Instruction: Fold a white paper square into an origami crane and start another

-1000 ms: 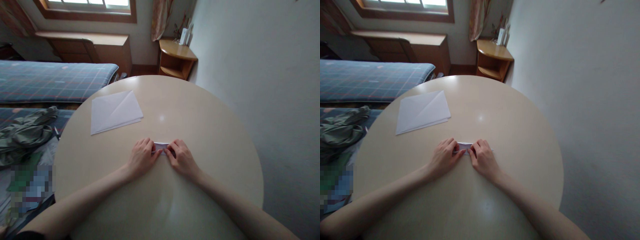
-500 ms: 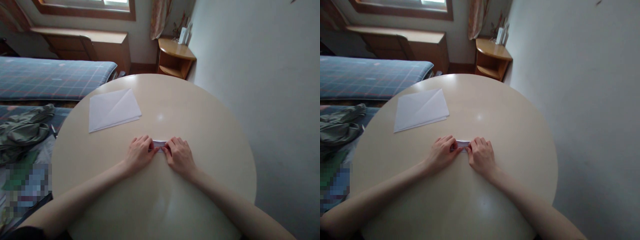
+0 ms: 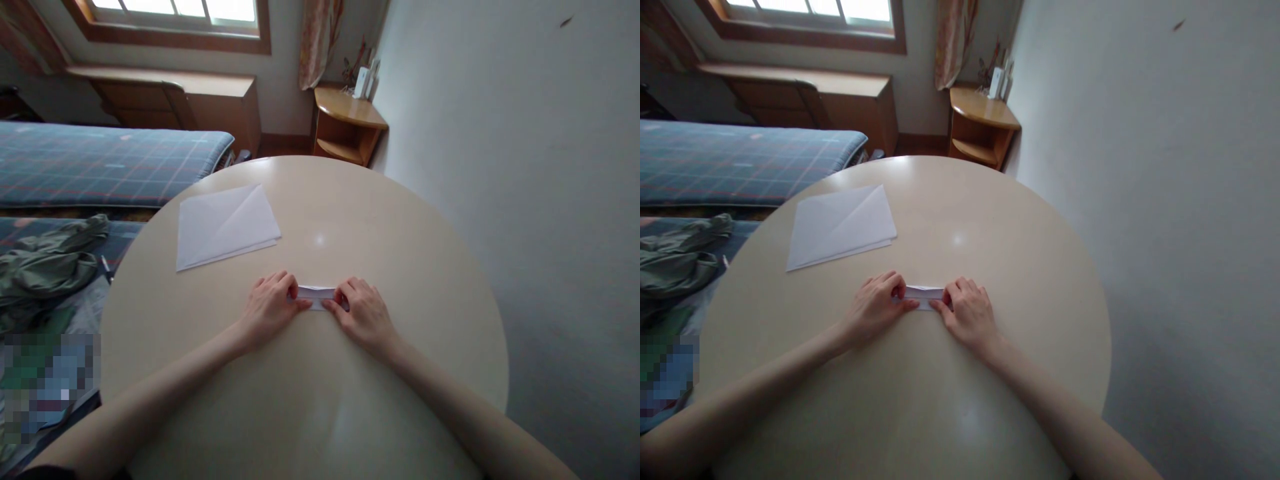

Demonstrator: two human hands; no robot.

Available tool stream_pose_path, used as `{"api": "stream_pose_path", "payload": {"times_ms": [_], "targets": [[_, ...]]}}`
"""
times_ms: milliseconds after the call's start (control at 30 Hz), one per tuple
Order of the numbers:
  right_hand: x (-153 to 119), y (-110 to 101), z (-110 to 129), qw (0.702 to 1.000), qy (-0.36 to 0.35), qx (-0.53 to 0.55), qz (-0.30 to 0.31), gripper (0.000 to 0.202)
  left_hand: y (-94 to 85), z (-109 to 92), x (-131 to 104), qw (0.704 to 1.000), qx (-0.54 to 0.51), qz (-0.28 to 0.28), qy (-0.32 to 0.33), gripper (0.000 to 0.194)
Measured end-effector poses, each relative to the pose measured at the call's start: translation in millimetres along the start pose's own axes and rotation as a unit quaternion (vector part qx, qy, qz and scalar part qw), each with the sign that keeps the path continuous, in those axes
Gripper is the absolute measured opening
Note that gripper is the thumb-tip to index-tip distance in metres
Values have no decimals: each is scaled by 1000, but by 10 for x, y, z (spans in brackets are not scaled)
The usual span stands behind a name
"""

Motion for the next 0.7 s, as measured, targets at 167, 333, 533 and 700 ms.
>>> {"api": "stream_pose_path", "payload": {"times_ms": [167, 333, 533, 700], "targets": [[-12, -50, -109, 1000, 14, 21, 9, 26, -36, 77, -13, 1000, -5, 6, 5, 24], [-6, -95, -218, 999, 16, 29, 36, 23, -50, 132, -35, 1000, -2, 3, 0, 23], [39, -84, -267, 997, -22, 47, 55, 17, -31, 66, -79, 984, -29, -25, 177, 33], [46, -103, -233, 987, -129, 92, 12, 12, 4, 7, -123, 948, -47, 78, 305, 42]]}}
Point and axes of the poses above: each hand's wrist, its own x-axis towards the middle knuckle, its own y-axis out of the palm, z = x × y, the point moved 4 cm from there along x, towards the middle knuckle, and after that the axes turned 7 degrees about z, right-handed, at the moved point
